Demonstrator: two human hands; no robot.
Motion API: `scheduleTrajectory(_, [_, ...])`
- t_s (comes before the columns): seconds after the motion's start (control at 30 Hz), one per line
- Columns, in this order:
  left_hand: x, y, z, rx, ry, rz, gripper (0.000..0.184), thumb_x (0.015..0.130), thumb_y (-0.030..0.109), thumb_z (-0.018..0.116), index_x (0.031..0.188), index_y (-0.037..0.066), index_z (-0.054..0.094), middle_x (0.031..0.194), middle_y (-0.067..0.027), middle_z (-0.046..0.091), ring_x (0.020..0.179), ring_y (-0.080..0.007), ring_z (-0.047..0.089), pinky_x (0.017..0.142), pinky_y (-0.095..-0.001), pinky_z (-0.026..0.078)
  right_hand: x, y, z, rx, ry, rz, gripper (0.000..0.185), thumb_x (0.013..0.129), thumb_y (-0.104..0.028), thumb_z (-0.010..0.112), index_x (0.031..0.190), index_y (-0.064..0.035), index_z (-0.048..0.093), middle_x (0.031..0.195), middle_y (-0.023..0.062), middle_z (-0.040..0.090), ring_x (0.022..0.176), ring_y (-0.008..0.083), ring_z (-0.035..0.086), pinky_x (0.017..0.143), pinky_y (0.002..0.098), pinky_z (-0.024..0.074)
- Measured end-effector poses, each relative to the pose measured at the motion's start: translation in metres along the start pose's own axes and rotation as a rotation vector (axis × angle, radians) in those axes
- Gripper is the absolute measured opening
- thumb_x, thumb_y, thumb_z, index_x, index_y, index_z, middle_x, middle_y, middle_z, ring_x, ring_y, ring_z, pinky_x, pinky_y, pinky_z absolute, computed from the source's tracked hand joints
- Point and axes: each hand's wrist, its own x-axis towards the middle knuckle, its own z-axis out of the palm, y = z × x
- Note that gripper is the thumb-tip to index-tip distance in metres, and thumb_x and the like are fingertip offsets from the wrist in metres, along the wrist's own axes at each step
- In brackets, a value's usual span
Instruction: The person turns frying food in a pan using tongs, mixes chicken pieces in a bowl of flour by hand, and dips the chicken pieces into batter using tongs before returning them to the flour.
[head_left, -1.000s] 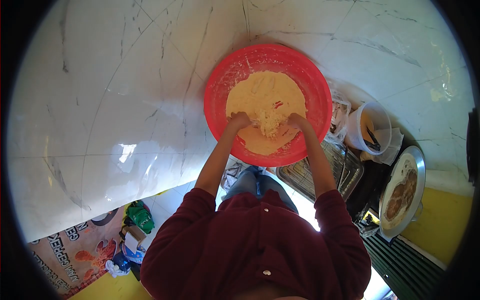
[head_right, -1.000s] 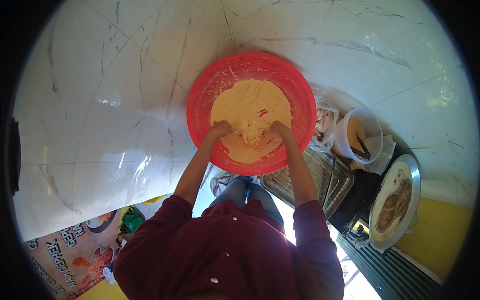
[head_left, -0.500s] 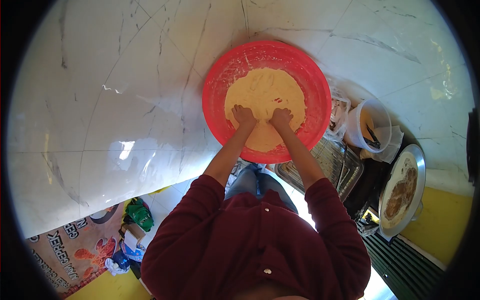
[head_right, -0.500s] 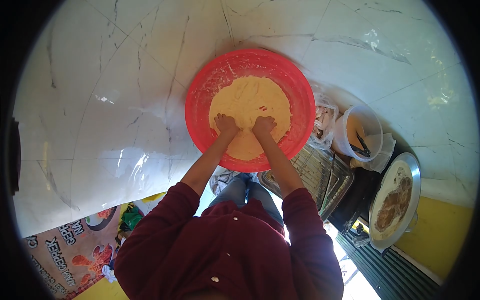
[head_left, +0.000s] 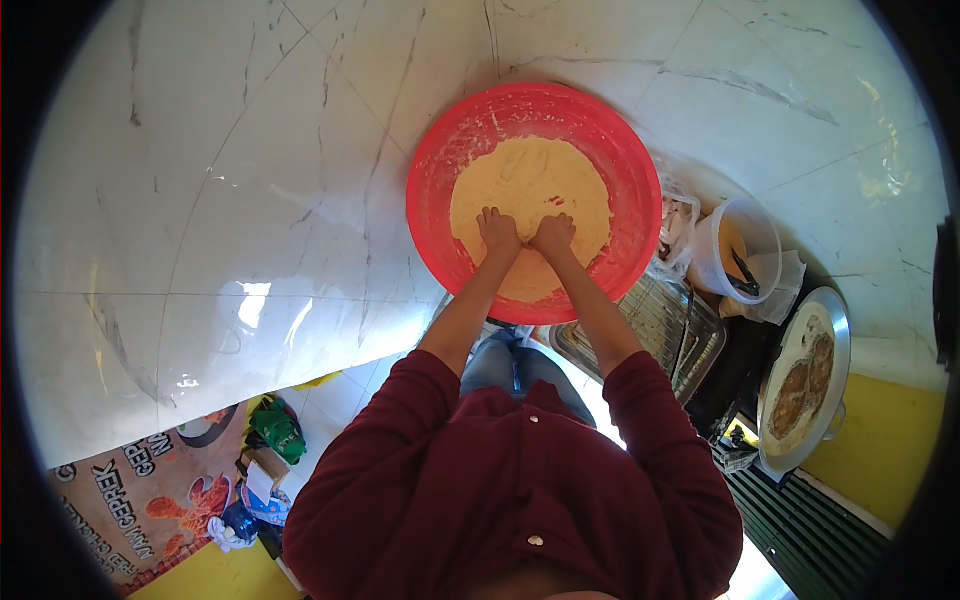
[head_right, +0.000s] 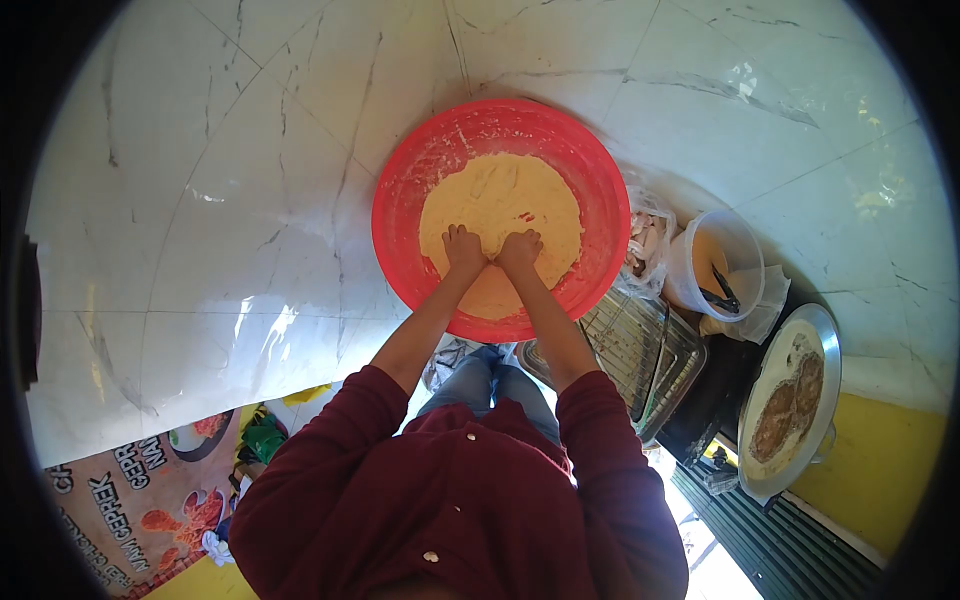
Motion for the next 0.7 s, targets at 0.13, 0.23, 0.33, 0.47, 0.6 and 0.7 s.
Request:
scheduleTrajectory(0.13, [-0.001,-0.007,0.003,-0.029,0.042,0.034,0.054,0.051,0.044,0.077,0.087,0.006,0.066,0.1,-0.0076,0.052,0.103,-0.0231,0.039,0.083,-0.0341,0.03,-0.005,0.005,-0.012,0.078,-0.049,-0.004,0.061,0.05,-0.042,0.076,0.096,-0.0046,0.061,0.105,0.0136,0.049,0.103,0.0273,0.043,0.085,0.0371,0.0368])
scheduleTrajectory(0.23, [0.004,-0.014,0.001,-0.065,0.017,0.058,0.053,0.052,0.045,0.076,0.087,0.006,0.066,0.099,-0.0075,0.052,0.103,-0.0233,0.039,0.083,-0.0342,0.03,0.001,0.008,-0.012,0.088,-0.093,-0.017,0.062,0.053,-0.042,0.074,0.099,-0.0031,0.06,0.107,0.0148,0.049,0.104,0.0285,0.043,0.085,0.0386,0.037])
scheduleTrajectory(0.33, [0.006,-0.02,0.0,-0.048,-0.041,0.053,0.052,0.054,0.046,0.075,0.089,0.008,0.066,0.1,-0.0075,0.052,0.103,-0.0231,0.039,0.083,-0.0347,0.029,0.004,0.008,-0.012,0.181,-0.133,0.0,0.061,0.054,-0.042,0.074,0.099,-0.0034,0.06,0.107,0.0154,0.049,0.103,0.0285,0.044,0.085,0.0398,0.037])
scheduleTrajectory(0.47, [-0.002,-0.012,-0.014,0.094,-0.044,-0.015,0.044,0.058,0.041,0.072,0.091,0.012,0.066,0.108,-0.0064,0.05,0.107,-0.0217,0.037,0.085,-0.033,0.027,0.003,0.01,-0.01,0.072,-0.095,-0.042,0.067,0.055,-0.045,0.073,0.106,-0.0037,0.056,0.111,0.016,0.048,0.108,0.0305,0.042,0.086,0.0442,0.0372])
scheduleTrajectory(0.6, [-0.002,-0.006,-0.011,0.175,-0.004,-0.018,0.039,0.06,0.039,0.071,0.091,0.015,0.066,0.107,-0.0048,0.051,0.105,-0.02,0.038,0.084,-0.0319,0.027,-0.006,0.003,-0.013,-0.018,0.007,-0.005,0.058,0.055,-0.04,0.074,0.1,-0.007,0.059,0.111,0.0141,0.048,0.107,0.028,0.041,0.088,0.042,0.0336])
scheduleTrajectory(0.7, [0.014,-0.018,-0.012,0.231,0.001,-0.034,0.034,0.063,0.034,0.069,0.09,0.015,0.066,0.107,-0.004,0.051,0.104,-0.0195,0.038,0.083,-0.0318,0.027,0.003,0.01,-0.015,-0.167,0.115,-0.008,0.05,0.056,-0.036,0.073,0.095,-0.0084,0.062,0.11,0.0131,0.048,0.108,0.0259,0.04,0.088,0.0391,0.0314])
